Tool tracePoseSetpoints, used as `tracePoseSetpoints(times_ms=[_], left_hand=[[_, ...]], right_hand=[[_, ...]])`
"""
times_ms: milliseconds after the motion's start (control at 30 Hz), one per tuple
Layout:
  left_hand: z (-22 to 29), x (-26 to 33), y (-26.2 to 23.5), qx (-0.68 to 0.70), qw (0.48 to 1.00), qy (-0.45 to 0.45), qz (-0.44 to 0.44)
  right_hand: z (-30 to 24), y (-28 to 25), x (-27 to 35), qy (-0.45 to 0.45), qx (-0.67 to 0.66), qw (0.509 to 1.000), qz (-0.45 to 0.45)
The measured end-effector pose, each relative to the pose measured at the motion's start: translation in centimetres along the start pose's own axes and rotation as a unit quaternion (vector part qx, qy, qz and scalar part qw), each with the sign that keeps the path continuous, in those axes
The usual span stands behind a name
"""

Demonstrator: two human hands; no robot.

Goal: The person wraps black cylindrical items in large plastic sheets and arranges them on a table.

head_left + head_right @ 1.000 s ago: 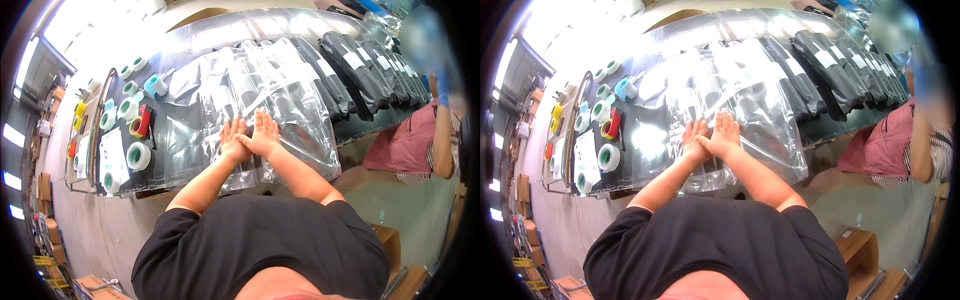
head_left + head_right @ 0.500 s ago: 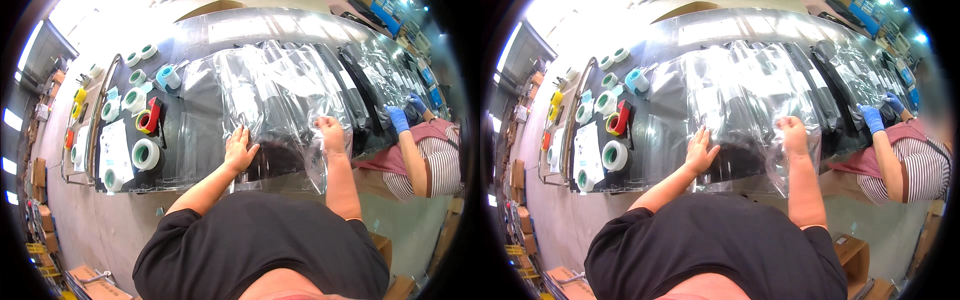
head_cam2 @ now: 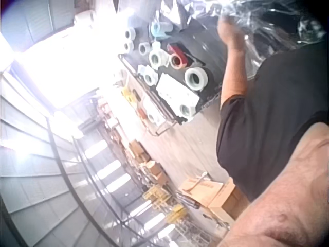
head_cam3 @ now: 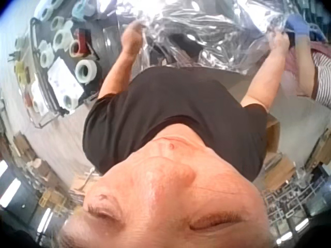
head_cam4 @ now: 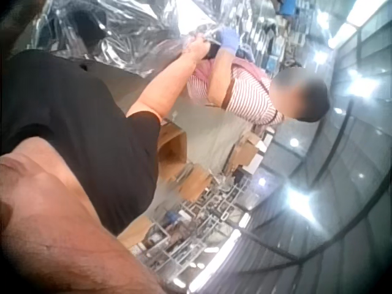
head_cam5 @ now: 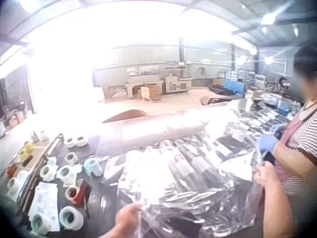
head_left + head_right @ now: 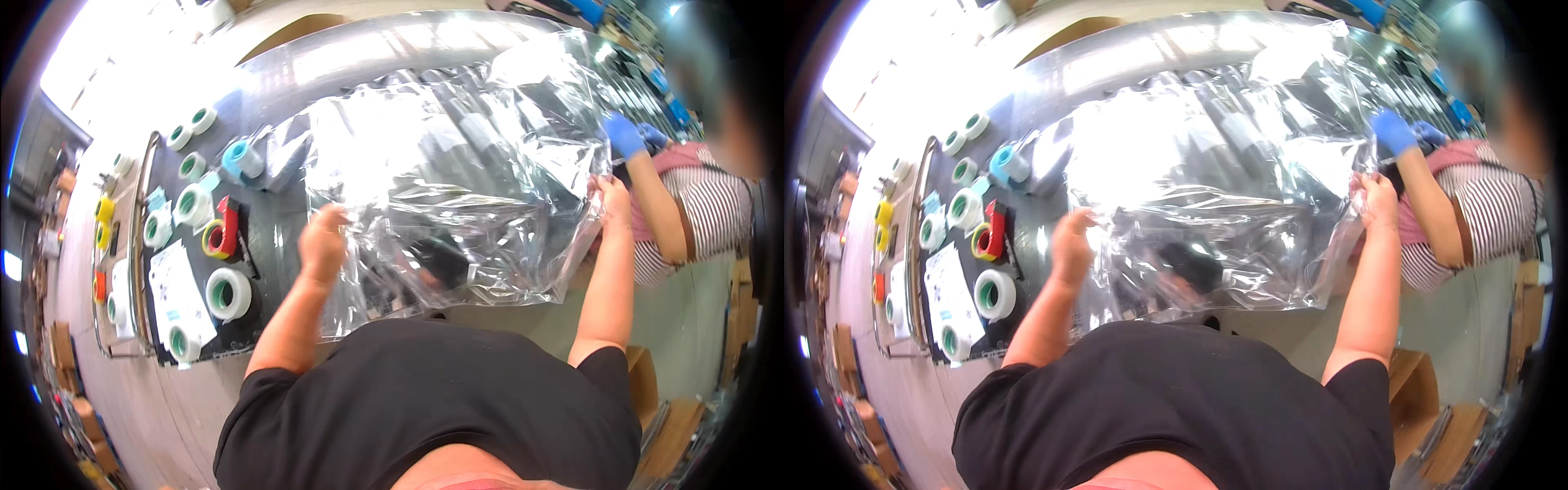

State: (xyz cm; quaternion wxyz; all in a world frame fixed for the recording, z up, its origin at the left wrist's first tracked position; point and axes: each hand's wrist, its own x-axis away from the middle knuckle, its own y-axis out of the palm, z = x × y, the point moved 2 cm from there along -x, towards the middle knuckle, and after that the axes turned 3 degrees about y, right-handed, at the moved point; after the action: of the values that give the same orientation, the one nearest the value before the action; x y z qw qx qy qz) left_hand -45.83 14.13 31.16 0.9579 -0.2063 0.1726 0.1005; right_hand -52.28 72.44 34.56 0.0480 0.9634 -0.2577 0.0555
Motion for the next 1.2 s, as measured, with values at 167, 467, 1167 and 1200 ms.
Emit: tracePoseSetpoints(times_ms=[167, 467, 1167, 1200], left_hand=[[-2.9, -4.8, -10.4, -0.139, 0.967, 0.077, 0.199], [-0.3, -4.2, -25.4, -0.337, 0.862, -0.042, 0.376], [4.8, 4.0, -33.2, -0.096, 0.899, -0.114, 0.412], [4.2, 3.9, -33.4, -0.091, 0.905, -0.111, 0.401]], right_hand=[[-1.7, -0.7, 0.0, -0.021, -0.033, 0.997, 0.061], [-3.3, 0.8, 2.5, 0.122, -0.035, 0.989, -0.071], [13.7, -4.9, 13.3, 0.255, -0.21, 0.93, -0.16], [14.7, -2.9, 16.7, 0.294, -0.226, 0.906, -0.205]])
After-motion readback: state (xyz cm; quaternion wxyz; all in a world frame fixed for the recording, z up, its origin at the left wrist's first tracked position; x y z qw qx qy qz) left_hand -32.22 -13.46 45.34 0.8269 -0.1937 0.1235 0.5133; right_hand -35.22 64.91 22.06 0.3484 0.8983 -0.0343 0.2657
